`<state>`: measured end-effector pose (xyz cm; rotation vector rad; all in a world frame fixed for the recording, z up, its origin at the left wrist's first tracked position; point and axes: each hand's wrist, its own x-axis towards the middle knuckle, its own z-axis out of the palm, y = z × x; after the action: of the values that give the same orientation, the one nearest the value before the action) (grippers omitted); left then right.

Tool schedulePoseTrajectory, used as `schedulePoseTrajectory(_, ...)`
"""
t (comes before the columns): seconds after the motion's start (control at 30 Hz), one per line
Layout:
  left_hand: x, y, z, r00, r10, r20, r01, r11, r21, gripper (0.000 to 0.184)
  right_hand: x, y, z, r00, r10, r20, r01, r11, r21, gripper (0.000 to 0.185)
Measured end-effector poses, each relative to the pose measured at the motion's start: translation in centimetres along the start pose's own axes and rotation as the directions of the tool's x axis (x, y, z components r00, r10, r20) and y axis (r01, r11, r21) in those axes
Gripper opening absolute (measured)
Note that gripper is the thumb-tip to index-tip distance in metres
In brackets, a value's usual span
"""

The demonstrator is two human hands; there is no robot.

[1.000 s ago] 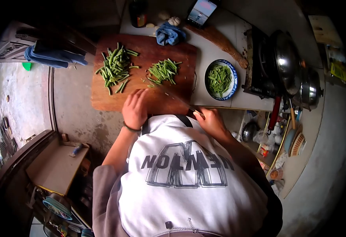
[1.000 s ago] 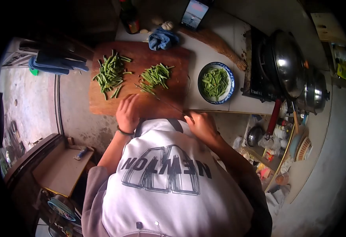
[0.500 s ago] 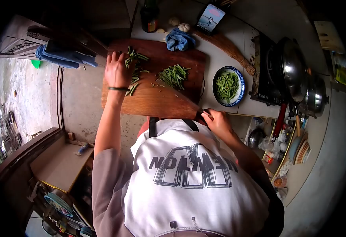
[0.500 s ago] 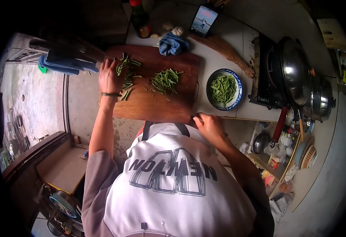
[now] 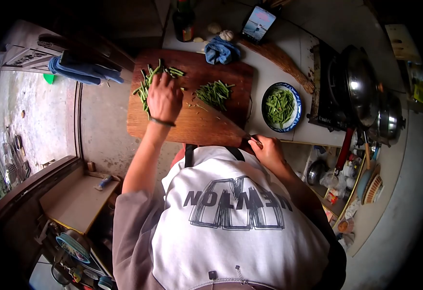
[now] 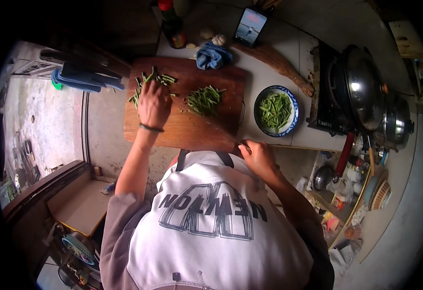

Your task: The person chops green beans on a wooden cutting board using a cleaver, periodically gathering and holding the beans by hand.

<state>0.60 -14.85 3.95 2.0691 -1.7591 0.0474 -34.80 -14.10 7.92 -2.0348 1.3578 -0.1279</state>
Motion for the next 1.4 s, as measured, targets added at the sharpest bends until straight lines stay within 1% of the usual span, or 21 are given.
schedulePoseTrajectory(0.07,-2.5,0.7,0.5,0.991,0.113,-0.073,-0.113,0.994,0.005,0.019,0.0,0.1,0.0,1.000,0.005,0.001,-0.005,1.000,-0.015,0.020)
schedulePoseTrajectory(0.1,-3.2,1.6,-0.6,0.989,0.139,-0.054,-0.142,0.988,-0.054,0.016,0.0,0.2,0.1,1.000,0.002,-0.008,-0.002,1.000,-0.007,0.020)
schedulePoseTrajectory(0.13,-4.6,1.4,0.1,0.979,0.188,-0.077,-0.192,0.980,-0.057,0.018,0.0,0.4,0.4,1.000,0.000,-0.014,0.000,1.000,0.001,0.021)
schedulePoseTrajectory(0.2,-7.3,1.3,1.1,0.976,0.186,0.116,-0.174,0.979,-0.111,0.028,0.0,0.5,0.6,1.000,-0.003,-0.021,0.004,1.000,0.024,0.023)
schedulePoseTrajectory(0.3,-9.5,1.3,3.0,0.941,0.334,0.045,-0.317,0.922,-0.222,0.038,0.1,0.1,0.7,1.000,-0.002,-0.020,0.002,0.999,0.040,0.024)
schedulePoseTrajectory(0.4,-10.6,1.6,3.7,0.945,0.324,0.046,-0.304,0.920,-0.247,0.042,0.2,-0.2,0.5,1.000,0.010,0.018,-0.010,1.000,-0.001,0.024)
schedulePoseTrajectory(0.43,-10.7,1.6,3.7,0.945,0.327,0.022,-0.310,0.914,-0.260,0.041,0.3,-0.5,0.4,0.999,0.014,0.033,-0.013,1.000,-0.022,0.026)
schedulePoseTrajectory(0.53,-11.4,2.2,4.1,0.963,0.267,-0.022,-0.264,0.932,-0.249,0.039,0.5,-0.5,0.8,0.998,0.016,0.063,-0.013,0.999,-0.052,0.028)
schedulePoseTrajectory(0.67,-12.0,3.4,4.6,0.986,0.050,-0.160,-0.099,0.944,-0.314,0.027,0.4,-1.2,0.8,0.997,-0.018,0.073,0.022,0.998,-0.057,0.027)
schedulePoseTrajectory(0.7,-12.0,3.7,4.5,0.983,0.019,-0.183,-0.078,0.943,-0.324,0.026,0.3,-1.3,0.7,0.997,-0.021,0.077,0.026,0.998,-0.059,0.027)
schedulePoseTrajectory(0.8,-12.3,3.4,4.7,0.979,0.020,-0.202,-0.086,0.943,-0.320,0.026,0.2,-1.2,0.6,0.995,-0.035,0.094,0.041,0.997,-0.064,0.025)
schedulePoseTrajectory(0.83,-12.2,3.3,4.7,0.977,0.043,-0.210,-0.108,0.944,-0.312,0.025,0.1,-1.2,0.7,0.994,-0.038,0.099,0.044,0.997,-0.061,0.024)
schedulePoseTrajectory(0.97,-12.1,3.7,4.8,0.981,0.051,-0.185,-0.107,0.945,-0.308,0.023,-0.2,-1.7,0.6,0.995,-0.040,0.097,0.044,0.998,-0.047,0.023)
schedulePoseTrajectory(1.07,-11.8,3.8,4.9,0.980,0.059,-0.190,-0.117,0.944,-0.307,0.022,-0.6,-2.0,0.4,0.992,-0.013,0.122,0.025,0.995,-0.097,0.025)
schedulePoseTrajectory(1.17,-11.7,3.8,4.9,0.980,0.060,-0.191,-0.119,0.942,-0.315,0.022,-0.7,-2.9,0.0,0.985,0.047,0.167,-0.028,0.993,-0.112,0.027)
schedulePoseTrajectory(1.4,-11.6,3.8,4.9,0.982,0.050,-0.180,-0.106,0.944,-0.313,0.022,-0.4,-3.0,0.4,0.976,0.082,0.203,-0.044,0.982,-0.183,0.029)
